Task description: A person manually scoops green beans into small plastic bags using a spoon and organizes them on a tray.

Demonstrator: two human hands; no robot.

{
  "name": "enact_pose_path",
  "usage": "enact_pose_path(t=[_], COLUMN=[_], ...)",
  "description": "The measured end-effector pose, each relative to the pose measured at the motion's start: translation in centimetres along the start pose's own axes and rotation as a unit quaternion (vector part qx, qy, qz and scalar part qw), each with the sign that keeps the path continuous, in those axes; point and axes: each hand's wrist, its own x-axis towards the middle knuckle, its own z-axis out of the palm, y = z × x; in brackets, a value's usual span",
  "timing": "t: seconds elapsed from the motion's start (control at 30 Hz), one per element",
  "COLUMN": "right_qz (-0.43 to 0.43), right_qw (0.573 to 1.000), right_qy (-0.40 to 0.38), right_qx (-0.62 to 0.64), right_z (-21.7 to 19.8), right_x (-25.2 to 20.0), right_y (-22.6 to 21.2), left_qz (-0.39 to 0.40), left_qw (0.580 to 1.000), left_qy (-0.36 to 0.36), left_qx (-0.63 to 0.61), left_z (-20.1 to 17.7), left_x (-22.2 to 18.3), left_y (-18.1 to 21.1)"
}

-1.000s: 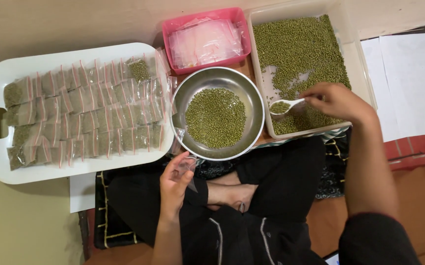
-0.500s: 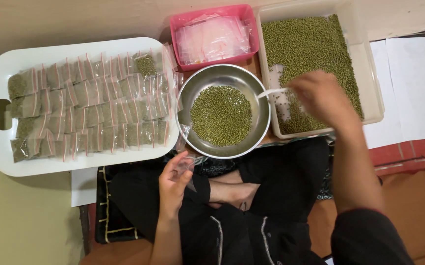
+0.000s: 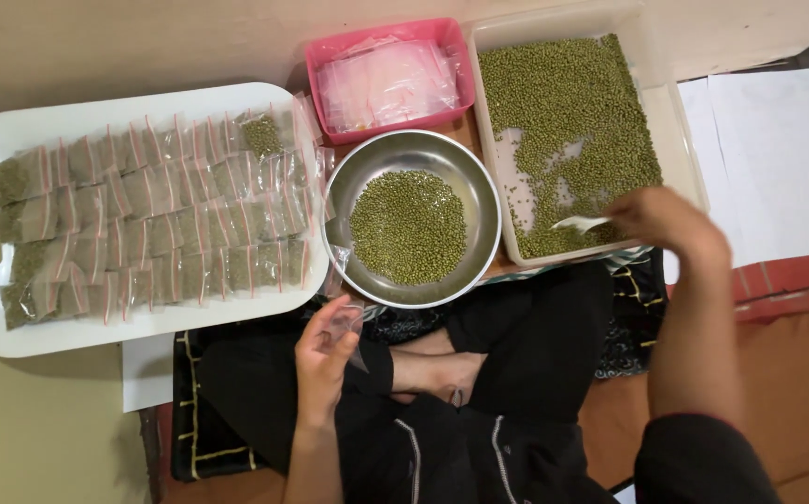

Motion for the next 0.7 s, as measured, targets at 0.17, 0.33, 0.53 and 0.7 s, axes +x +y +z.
enact_pose_path(t=[0.17, 0.33, 0.53, 0.7], right_qz=[-0.036, -0.096, -0.058, -0.058], right_qw=[0.997, 0.992, 0.990, 0.991], right_qy=[-0.065, -0.067, -0.082, -0.046], right_qx=[-0.003, 0.039, 0.103, 0.115], right_z=[1.0, 1.0, 0.1, -0.6], right_x=[-0.3, 0.7, 0.8, 0.9], right_y=[-4.3, -3.4, -2.2, -1.2], left_qz=[-0.003, -0.011, -0.002, -0.004], left_qw=[1.000, 1.000, 1.000, 1.000], left_qy=[0.007, 0.017, 0.008, 0.003], left_qx=[0.004, 0.001, 0.011, -0.006], left_z=[-0.2, -0.7, -0.2, 0.2], left_x=[-0.3, -0.4, -0.3, -0.1], left_y=[-0.1, -0.5, -0.3, -0.4])
